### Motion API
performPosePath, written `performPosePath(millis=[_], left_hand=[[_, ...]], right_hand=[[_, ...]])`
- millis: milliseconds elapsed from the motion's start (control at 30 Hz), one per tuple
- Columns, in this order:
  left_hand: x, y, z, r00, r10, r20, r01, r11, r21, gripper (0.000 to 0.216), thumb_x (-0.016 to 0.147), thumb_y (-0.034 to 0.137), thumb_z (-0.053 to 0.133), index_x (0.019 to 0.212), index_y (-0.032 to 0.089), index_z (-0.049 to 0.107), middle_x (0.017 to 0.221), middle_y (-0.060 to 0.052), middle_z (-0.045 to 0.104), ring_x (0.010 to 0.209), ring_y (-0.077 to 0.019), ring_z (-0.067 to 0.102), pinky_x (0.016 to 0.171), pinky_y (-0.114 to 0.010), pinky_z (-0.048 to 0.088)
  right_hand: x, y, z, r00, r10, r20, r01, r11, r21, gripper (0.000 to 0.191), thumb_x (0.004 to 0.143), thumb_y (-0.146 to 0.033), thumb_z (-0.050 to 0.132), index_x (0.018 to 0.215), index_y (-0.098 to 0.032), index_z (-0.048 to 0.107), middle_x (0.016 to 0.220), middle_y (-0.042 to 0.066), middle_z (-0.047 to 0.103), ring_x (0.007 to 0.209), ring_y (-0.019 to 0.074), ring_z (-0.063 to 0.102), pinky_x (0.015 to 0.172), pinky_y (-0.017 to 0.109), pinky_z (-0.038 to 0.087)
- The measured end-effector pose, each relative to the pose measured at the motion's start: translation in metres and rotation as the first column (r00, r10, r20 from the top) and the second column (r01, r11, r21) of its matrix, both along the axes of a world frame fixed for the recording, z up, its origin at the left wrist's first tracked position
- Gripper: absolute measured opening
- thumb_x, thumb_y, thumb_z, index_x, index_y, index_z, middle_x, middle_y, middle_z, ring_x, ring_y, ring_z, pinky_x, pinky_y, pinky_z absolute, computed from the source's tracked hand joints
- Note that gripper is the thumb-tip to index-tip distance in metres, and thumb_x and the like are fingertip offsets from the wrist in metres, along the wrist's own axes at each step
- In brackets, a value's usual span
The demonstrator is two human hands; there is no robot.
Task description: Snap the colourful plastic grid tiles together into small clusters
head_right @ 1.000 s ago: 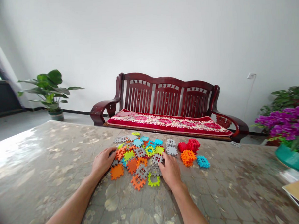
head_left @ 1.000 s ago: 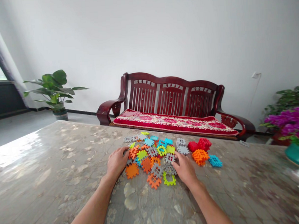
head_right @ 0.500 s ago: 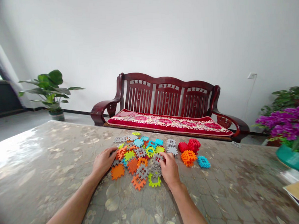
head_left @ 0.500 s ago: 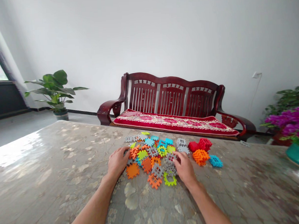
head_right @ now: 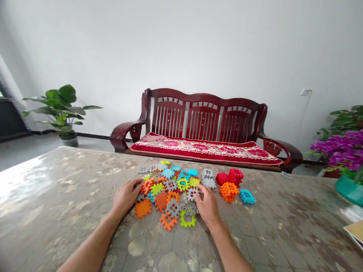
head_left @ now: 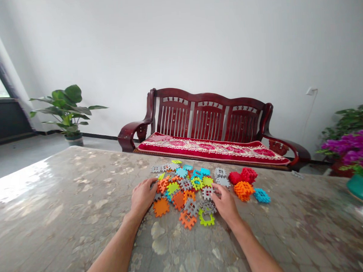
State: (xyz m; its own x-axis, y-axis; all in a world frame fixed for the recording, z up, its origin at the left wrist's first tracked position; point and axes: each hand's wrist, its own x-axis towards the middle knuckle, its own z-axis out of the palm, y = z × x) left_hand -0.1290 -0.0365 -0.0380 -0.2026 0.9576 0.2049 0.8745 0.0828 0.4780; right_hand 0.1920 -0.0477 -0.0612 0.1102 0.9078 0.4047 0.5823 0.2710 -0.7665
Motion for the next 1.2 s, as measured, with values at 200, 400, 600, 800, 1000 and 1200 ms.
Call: performPosePath(millis=[200, 400, 600, 800, 1000, 1200], left_hand=[[0.001, -0.002, 0.002, 1.0, 0.002, -0.008, -0.002, 1.0, -0.004, 0.036, 0.089, 0.038, 0.042, 0.113, 0.027, 0.067, 0.12, -0.003, 0.069, 0.111, -0.0215, 0.061, 0.096, -0.032, 0.043], [0.0, 0.0, 0.001, 1.0, 0.0, -0.005, 0.0, 1.0, -0.008, 0.036, 0.089, 0.037, 0.042, 0.113, 0.028, 0.067, 0.12, -0.002, 0.069, 0.112, -0.0212, 0.061, 0.097, -0.032, 0.043], [0.0, 0.001, 0.0, 1.0, 0.002, -0.008, -0.002, 1.0, -0.013, 0.037, 0.089, 0.037, 0.041, 0.114, 0.028, 0.067, 0.122, -0.003, 0.068, 0.112, -0.0222, 0.061, 0.096, -0.033, 0.043], [0.0, 0.0, 0.001, 1.0, 0.001, -0.014, -0.001, 1.0, 0.001, 0.037, 0.089, 0.037, 0.041, 0.114, 0.027, 0.067, 0.12, -0.003, 0.069, 0.112, -0.022, 0.061, 0.096, -0.033, 0.043], [0.0, 0.0, 0.0, 1.0, 0.002, -0.006, -0.002, 1.0, -0.017, 0.038, 0.089, 0.037, 0.04, 0.115, 0.027, 0.067, 0.123, -0.005, 0.068, 0.113, -0.0239, 0.061, 0.097, -0.036, 0.043], [0.0, 0.001, -0.001, 1.0, -0.007, 0.007, 0.007, 1.0, -0.009, 0.038, 0.089, 0.036, 0.04, 0.115, 0.027, 0.067, 0.123, -0.004, 0.068, 0.113, -0.0237, 0.061, 0.098, -0.036, 0.042]], right_hand=[[0.005, 0.0, 0.005, 0.984, 0.138, 0.114, -0.125, 0.985, -0.117, 0.051, 0.065, -0.02, 0.057, 0.115, -0.02, 0.066, 0.124, 0.008, 0.063, 0.114, 0.0245, 0.058, 0.083, 0.034, 0.053], [0.009, 0.0, 0.008, 0.976, 0.183, 0.12, -0.164, 0.974, -0.155, 0.051, 0.065, -0.017, 0.057, 0.115, -0.017, 0.065, 0.122, 0.01, 0.062, 0.109, 0.0224, 0.059, 0.079, 0.031, 0.052], [0.005, -0.004, 0.012, 0.982, 0.13, 0.134, -0.111, 0.984, -0.138, 0.053, 0.063, -0.014, 0.058, 0.115, -0.018, 0.065, 0.111, 0.009, 0.064, 0.095, 0.0204, 0.062, 0.078, 0.03, 0.053], [0.006, -0.004, 0.009, 0.987, 0.131, 0.096, -0.126, 0.99, -0.057, 0.058, 0.062, -0.015, 0.059, 0.12, -0.02, 0.062, 0.112, 0.007, 0.066, 0.096, 0.0206, 0.063, 0.083, 0.034, 0.054], [0.021, 0.008, 0.014, 0.995, 0.103, -0.006, -0.103, 0.995, -0.014, 0.06, 0.067, -0.021, 0.059, 0.127, -0.02, 0.056, 0.119, 0.009, 0.066, 0.105, 0.0219, 0.064, 0.09, 0.038, 0.053], [0.046, 0.044, 0.029, 0.999, -0.035, -0.033, 0.036, 0.999, 0.014, 0.064, 0.069, -0.023, 0.06, 0.132, -0.017, 0.05, 0.123, 0.013, 0.064, 0.107, 0.0222, 0.064, 0.093, 0.038, 0.051]])
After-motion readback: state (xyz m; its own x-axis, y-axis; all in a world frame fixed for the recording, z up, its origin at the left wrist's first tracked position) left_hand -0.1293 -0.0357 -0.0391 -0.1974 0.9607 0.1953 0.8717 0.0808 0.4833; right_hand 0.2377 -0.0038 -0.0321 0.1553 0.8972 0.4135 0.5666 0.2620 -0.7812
